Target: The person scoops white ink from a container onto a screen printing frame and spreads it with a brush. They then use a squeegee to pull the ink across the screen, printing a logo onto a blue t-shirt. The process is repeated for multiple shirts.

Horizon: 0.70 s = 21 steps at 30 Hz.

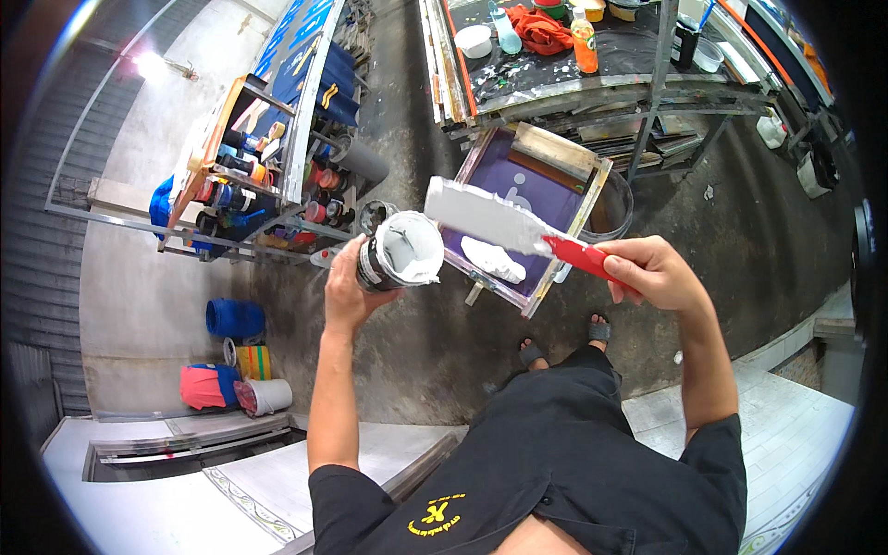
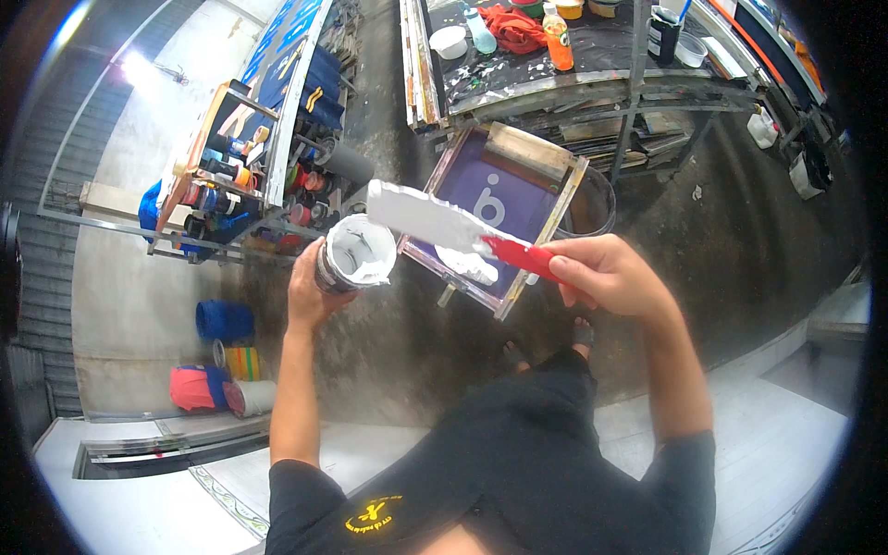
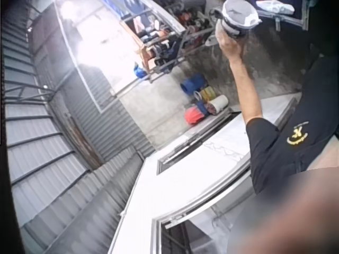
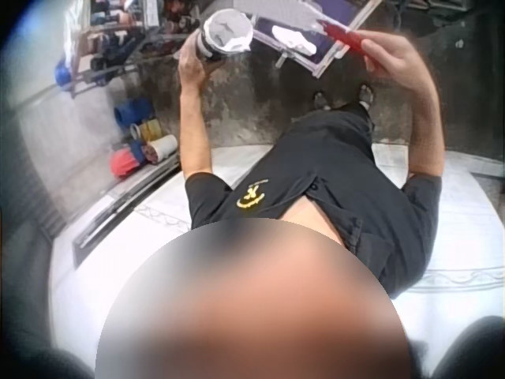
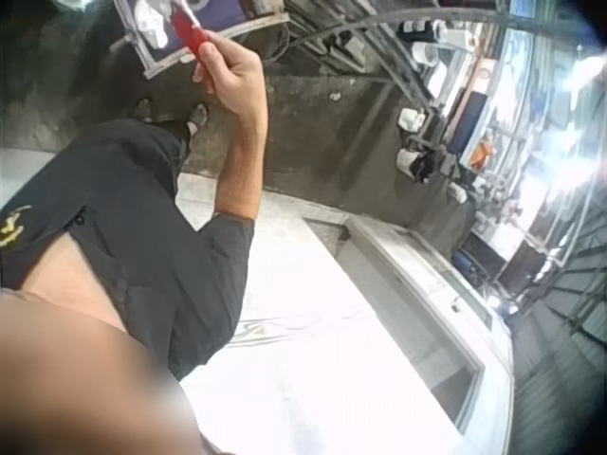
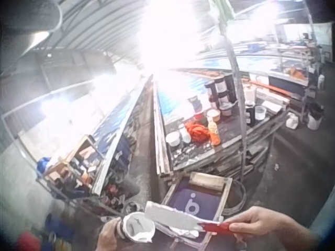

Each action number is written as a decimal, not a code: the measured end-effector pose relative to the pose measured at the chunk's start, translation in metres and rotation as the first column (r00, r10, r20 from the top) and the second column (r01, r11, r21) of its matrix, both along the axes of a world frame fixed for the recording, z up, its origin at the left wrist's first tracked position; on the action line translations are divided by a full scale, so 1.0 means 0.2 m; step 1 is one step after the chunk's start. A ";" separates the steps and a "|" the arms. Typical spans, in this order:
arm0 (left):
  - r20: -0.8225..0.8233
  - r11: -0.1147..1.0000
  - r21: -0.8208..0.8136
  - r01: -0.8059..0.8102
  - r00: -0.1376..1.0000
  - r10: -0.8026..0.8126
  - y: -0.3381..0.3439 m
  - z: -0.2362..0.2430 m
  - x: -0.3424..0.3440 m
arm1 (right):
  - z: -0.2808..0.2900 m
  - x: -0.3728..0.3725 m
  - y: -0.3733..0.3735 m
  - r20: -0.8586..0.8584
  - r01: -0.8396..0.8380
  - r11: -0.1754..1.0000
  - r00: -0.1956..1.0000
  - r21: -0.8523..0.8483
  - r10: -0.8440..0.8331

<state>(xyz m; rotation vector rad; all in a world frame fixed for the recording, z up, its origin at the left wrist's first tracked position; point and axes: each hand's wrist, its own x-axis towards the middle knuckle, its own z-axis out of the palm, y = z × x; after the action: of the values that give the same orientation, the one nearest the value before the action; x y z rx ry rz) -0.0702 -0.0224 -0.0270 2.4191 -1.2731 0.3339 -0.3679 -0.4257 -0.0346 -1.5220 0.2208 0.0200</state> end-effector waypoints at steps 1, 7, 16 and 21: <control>0.052 0.999 0.016 0.028 0.998 -0.029 0.02 0.02 0.01 | 0.02 0.00 -0.01 0.115 -0.014 0.990 0.993 -0.139 0.030; 0.147 0.984 0.109 0.139 0.977 -0.154 -0.01 0.12 0.02 | 0.16 0.08 0.07 0.293 0.059 0.584 0.903 -0.809 0.315; 0.164 0.967 0.241 0.079 0.979 -0.121 -0.06 0.12 0.01 | 0.03 0.20 0.19 -0.365 -0.377 0.921 0.875 -0.100 0.318; 0.186 0.954 0.280 0.103 0.970 -0.159 -0.04 -0.03 0.03 | -0.09 0.24 0.25 -0.436 -0.089 0.685 0.710 0.723 0.553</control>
<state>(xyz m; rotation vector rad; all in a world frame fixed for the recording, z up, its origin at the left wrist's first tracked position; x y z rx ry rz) -0.0652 -0.0294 -0.0332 2.5557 -1.6600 0.4069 -0.3200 -0.3747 -0.0517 -0.7520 0.4075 0.8628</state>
